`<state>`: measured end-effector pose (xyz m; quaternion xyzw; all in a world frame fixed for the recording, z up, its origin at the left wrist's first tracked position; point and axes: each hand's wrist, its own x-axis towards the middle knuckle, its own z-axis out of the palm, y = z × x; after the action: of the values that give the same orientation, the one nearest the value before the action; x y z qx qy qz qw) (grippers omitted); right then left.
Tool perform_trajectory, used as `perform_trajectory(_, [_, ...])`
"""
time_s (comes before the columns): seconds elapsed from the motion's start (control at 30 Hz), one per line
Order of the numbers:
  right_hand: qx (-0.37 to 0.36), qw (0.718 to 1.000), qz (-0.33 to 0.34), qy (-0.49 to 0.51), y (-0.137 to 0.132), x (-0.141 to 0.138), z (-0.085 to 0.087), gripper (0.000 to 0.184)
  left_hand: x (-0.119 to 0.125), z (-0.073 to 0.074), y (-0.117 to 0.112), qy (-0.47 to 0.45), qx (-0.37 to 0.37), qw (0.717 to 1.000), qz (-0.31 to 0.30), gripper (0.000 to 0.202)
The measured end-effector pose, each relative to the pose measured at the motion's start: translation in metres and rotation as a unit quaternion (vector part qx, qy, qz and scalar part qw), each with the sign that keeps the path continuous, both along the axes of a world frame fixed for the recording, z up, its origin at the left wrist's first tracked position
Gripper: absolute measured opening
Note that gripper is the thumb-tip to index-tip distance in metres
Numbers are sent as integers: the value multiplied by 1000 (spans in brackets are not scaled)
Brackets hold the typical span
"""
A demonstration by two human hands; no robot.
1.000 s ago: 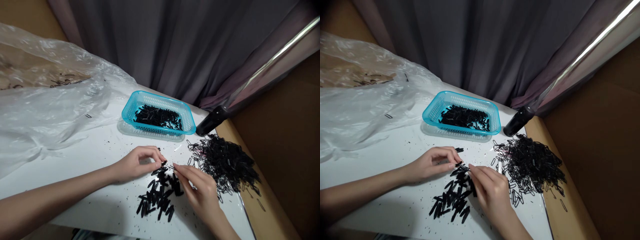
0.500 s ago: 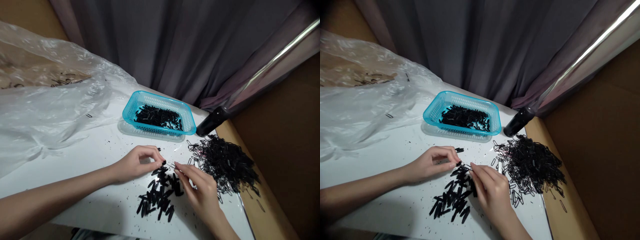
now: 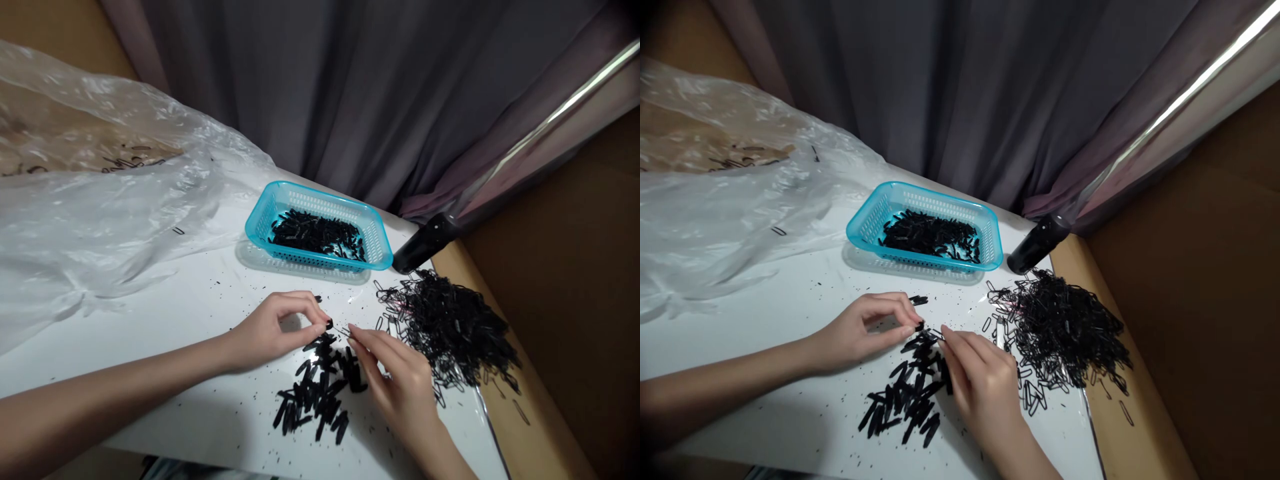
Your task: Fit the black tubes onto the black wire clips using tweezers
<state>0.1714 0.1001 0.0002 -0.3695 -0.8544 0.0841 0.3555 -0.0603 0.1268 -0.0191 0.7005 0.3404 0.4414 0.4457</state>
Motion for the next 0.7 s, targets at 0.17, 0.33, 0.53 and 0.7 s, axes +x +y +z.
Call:
perform_trajectory(0.17, [-19,1000,-17,-10,-1,-3,-3,21,4,-8,-5,31,163,984,59,12])
perform_trajectory(0.33, [8,1000,-20,-16,-2,-5,-5,23,5,-9,-6,40,189,978,78,12])
perform_trajectory(0.53, [60,998,-22,-1,-2,-3,-6,30,6,-2,-8,4,-10,999,39,17])
perform_trajectory(0.7, [61,997,-20,38,-2,-3,-1,33,5,-3,-9,-76,-158,984,-16,21])
